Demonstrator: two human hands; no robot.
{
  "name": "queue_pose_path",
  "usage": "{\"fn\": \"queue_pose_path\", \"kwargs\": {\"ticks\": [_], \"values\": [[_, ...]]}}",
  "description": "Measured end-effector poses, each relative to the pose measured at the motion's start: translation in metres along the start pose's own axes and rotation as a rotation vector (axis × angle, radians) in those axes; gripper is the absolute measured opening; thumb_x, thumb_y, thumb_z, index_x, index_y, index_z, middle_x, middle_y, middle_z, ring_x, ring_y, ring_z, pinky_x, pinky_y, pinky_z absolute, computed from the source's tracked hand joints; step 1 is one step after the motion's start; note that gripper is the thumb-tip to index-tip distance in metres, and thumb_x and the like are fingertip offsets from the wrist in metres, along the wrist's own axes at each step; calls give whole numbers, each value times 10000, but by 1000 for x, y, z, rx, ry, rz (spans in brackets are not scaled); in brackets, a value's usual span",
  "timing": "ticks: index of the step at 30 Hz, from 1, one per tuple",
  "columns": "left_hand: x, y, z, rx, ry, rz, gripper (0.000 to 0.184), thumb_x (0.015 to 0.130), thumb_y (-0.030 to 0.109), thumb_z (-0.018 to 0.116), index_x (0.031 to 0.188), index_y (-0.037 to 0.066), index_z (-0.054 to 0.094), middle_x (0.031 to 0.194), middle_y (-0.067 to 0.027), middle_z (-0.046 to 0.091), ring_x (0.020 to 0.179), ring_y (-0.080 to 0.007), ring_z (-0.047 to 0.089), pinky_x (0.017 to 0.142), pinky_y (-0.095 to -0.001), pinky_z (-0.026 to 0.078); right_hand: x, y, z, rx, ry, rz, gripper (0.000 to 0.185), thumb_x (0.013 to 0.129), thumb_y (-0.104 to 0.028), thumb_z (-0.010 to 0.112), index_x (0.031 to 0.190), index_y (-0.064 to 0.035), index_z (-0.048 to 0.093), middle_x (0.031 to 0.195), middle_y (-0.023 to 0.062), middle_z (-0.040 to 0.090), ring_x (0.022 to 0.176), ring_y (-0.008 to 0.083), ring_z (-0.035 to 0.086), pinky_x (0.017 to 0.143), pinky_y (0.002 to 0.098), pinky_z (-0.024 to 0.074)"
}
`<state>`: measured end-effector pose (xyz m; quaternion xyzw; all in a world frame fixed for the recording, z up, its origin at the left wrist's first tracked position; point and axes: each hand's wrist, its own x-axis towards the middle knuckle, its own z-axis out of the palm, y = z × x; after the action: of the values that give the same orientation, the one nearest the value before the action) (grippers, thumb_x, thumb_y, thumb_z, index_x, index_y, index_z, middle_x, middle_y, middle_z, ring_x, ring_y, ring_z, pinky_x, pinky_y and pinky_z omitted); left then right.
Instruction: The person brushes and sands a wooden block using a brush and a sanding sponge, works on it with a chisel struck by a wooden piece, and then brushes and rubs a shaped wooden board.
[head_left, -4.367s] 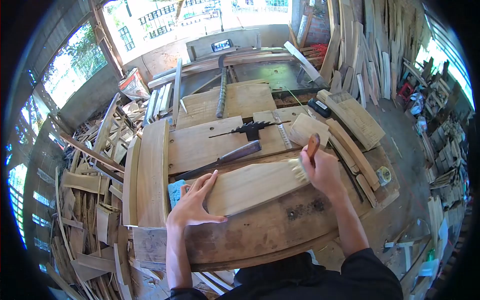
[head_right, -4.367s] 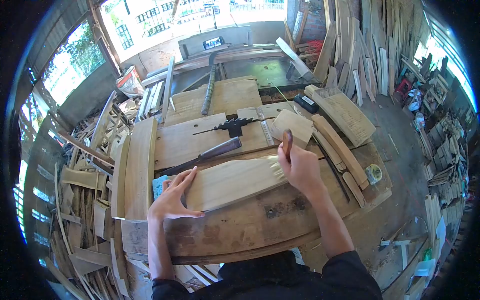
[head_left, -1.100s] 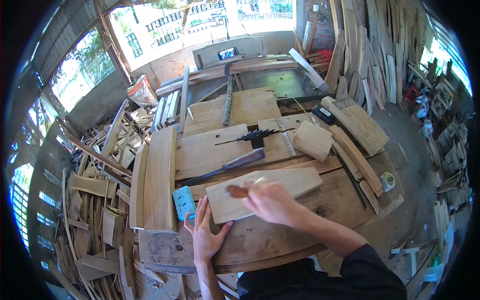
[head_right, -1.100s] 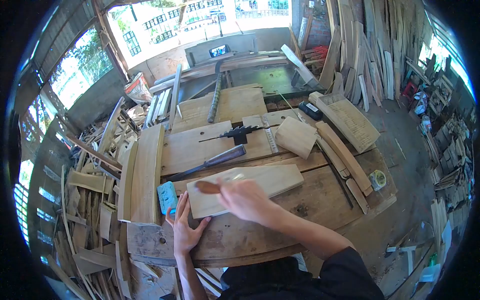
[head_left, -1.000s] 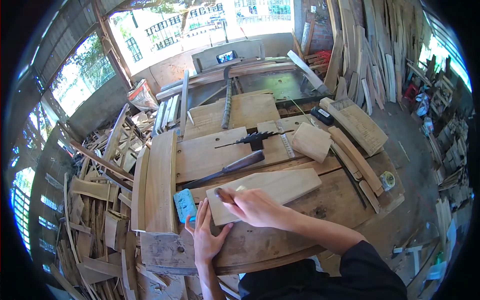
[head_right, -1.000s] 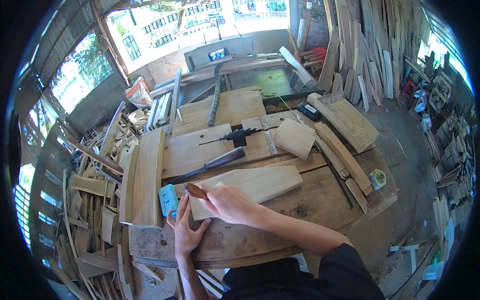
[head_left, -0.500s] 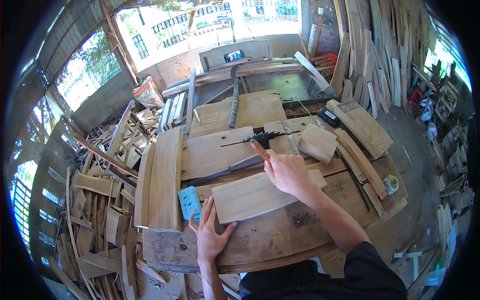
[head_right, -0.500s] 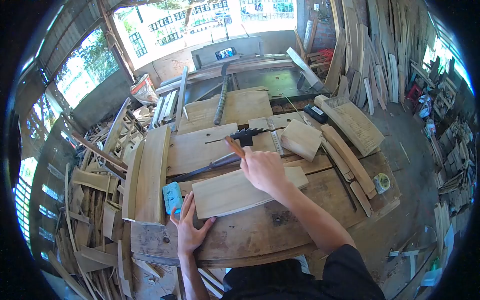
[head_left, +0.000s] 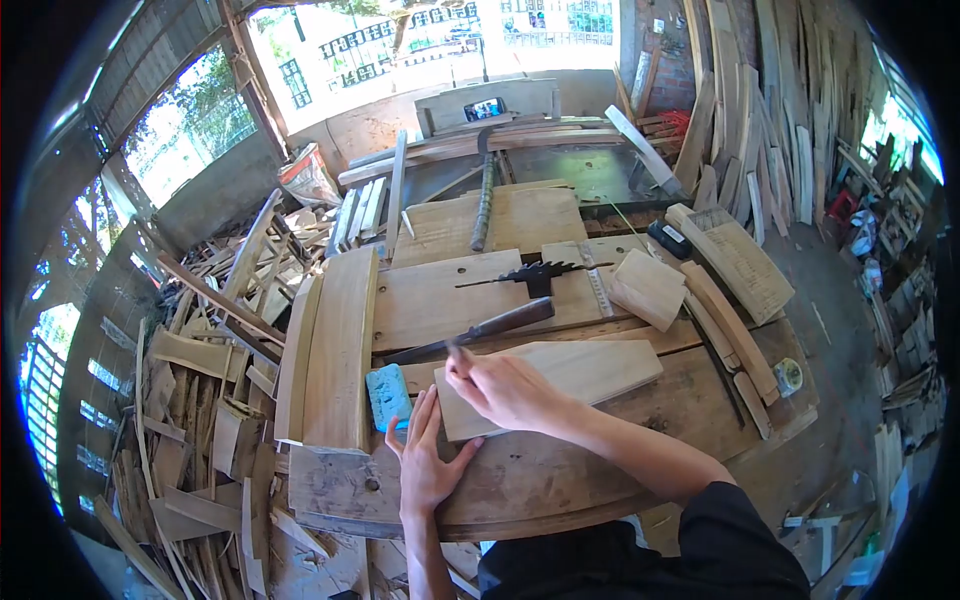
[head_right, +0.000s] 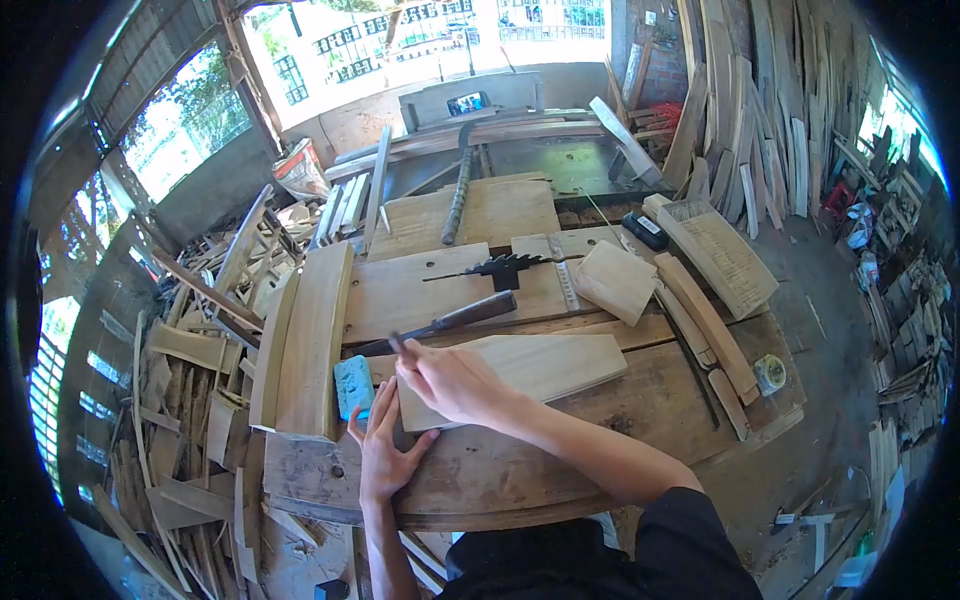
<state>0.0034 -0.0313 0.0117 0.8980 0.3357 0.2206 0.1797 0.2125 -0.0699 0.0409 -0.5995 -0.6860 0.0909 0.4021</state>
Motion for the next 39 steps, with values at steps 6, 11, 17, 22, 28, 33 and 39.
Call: {"fn": "queue_pose_path", "kwargs": {"ticks": [6,11,17,22,28,33,39], "values": [[-1,2,-2,-12,-3,-8,885,862,472,853,1563,47,520,1676,-90,448,1590,-201,348,1275,-531,61,-47,16,-66,-111,62,171,262,1114,-285,506,1095,-54,628,731,168,691,645,391,708,595,520,538],[0,4,-2,-22,4,-10,883,843,440,872,1564,65,527,1678,-84,449,1591,-205,347,1274,-524,56,-77,29,-123,-551,127,420,249,1075,-282,545,1089,-53,643,707,177,700,642,392,718,595,526,557],[0,3,-2,-29,12,-17,886,841,441,872,1567,69,526,1678,-82,451,1591,-206,350,1274,-521,56,-75,30,-107,-770,164,451,221,1033,-271,594,1059,-53,622,689,138,698,614,346,716,583,491,562],[0,3,-1,-6,4,-10,885,858,469,854,1568,60,520,1670,-91,460,1585,-206,362,1274,-525,62,-51,-13,-48,-527,-10,189,313,1030,-248,612,1216,3,599,770,133,718,613,298,699,564,452,549],[-2,-3,1,19,-10,1,890,861,486,846,1570,58,518,1670,-101,460,1584,-209,364,1275,-518,68,-39,-29,-8,-75,-57,71,203,1066,-219,590,1158,-38,578,838,171,699,698,370,709,628,476,551],[-1,0,1,-26,4,-13,898,834,449,874,1576,86,522,1682,-83,450,1595,-205,340,1276,-517,51,-55,-11,-45,74,-50,186,257,1112,-258,524,1125,-33,645,857,188,700,737,396,715,679,504,541],[-1,2,0,-37,8,-22,872,846,433,870,1571,88,530,1684,-76,448,1601,-201,330,1279,-519,41,-83,23,-109,-144,76,345,280,1111,-273,505,1118,-33,648,769,198,700,723,413,720,674,503,569]]}}
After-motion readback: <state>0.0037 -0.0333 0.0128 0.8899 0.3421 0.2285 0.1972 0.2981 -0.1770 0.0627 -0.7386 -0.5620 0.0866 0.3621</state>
